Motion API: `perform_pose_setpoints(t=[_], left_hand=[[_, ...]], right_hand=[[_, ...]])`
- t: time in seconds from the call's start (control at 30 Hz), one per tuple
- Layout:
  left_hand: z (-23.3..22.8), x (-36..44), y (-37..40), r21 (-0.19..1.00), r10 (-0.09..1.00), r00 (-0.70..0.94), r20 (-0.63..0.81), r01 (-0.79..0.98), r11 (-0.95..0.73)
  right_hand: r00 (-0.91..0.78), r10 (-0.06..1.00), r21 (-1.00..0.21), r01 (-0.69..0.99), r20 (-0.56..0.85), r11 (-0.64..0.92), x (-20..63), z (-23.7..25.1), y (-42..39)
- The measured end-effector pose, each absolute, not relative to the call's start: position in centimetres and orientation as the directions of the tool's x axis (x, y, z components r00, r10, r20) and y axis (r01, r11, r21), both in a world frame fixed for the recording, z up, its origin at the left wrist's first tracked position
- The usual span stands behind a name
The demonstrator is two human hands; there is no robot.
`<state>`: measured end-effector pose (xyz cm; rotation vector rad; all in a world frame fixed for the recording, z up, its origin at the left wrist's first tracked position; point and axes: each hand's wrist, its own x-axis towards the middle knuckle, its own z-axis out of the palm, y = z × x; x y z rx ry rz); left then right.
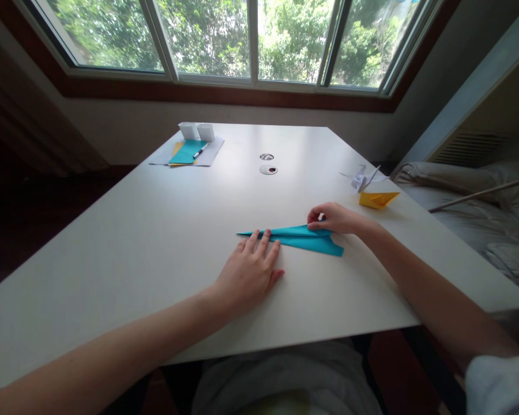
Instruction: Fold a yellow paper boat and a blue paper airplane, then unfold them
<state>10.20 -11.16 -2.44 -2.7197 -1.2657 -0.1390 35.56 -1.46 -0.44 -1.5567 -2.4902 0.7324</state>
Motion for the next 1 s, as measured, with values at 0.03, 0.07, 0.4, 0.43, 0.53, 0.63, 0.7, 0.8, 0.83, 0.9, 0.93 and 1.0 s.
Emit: perform_pose_setpoints(t=[0.03, 0.07, 0.4, 0.43, 0.53, 0.63, 0.7, 0.8, 0.83, 0.9, 0.93, 1.0], left_hand=[[-2.4, 10.2, -11.1, -0.085, 0.753, 0.643, 0.142, 0.766, -0.638], [-2.4, 10.1, -11.1, -0.084, 0.753, 0.643, 0.142, 0.765, -0.638], [-2.6, 9.9, -10.9, -0.037, 0.766, 0.638, 0.082, 0.770, -0.637], [-2.5, 9.9, -11.0, -0.039, 0.772, 0.630, 0.085, 0.776, -0.630], [-2.3, 10.0, -11.5, -0.061, 0.795, 0.597, 0.106, 0.802, -0.595], [-2.1, 10.2, -11.8, -0.076, 0.822, 0.558, 0.111, 0.830, -0.553], [-2.1, 10.3, -11.8, -0.074, 0.831, 0.547, 0.099, 0.837, -0.542], [-2.3, 10.2, -11.4, -0.064, 0.829, 0.554, 0.077, 0.832, -0.551], [-2.4, 10.2, -11.3, -0.062, 0.826, 0.559, 0.074, 0.829, -0.555], [-2.5, 10.1, -11.2, -0.059, 0.820, 0.567, 0.078, 0.824, -0.564], [-2.5, 10.0, -11.1, -0.057, 0.816, 0.572, 0.084, 0.820, -0.569], [-2.3, 9.8, -10.9, -0.052, 0.804, 0.586, 0.104, 0.810, -0.584]], right_hand=[[-0.466, 0.872, -0.454, 0.816, -0.152, 0.357, 35.5, -0.4, -1.5], [-0.464, 0.873, -0.453, 0.817, -0.150, 0.356, 35.5, -0.4, -1.5], [-0.462, 0.873, -0.466, 0.814, -0.158, 0.347, 35.5, -0.6, -1.4], [-0.461, 0.874, -0.465, 0.815, -0.156, 0.346, 35.5, -0.7, -1.4], [-0.460, 0.875, -0.465, 0.814, -0.152, 0.347, 35.6, -0.7, -1.3], [-0.459, 0.875, -0.466, 0.815, -0.156, 0.344, 35.6, -0.7, -1.4], [-0.458, 0.876, -0.466, 0.815, -0.153, 0.345, 35.5, -0.6, -1.4], [-0.457, 0.877, -0.463, 0.815, -0.147, 0.348, 35.5, -0.6, -1.5], [-0.457, 0.877, -0.462, 0.816, -0.146, 0.348, 35.5, -0.7, -1.5], [-0.455, 0.879, -0.461, 0.817, -0.144, 0.348, 35.6, -0.7, -1.5], [-0.455, 0.879, -0.462, 0.816, -0.142, 0.348, 35.6, -0.8, -1.5], [-0.458, 0.879, -0.464, 0.813, -0.136, 0.351, 35.7, -0.9, -1.5]])
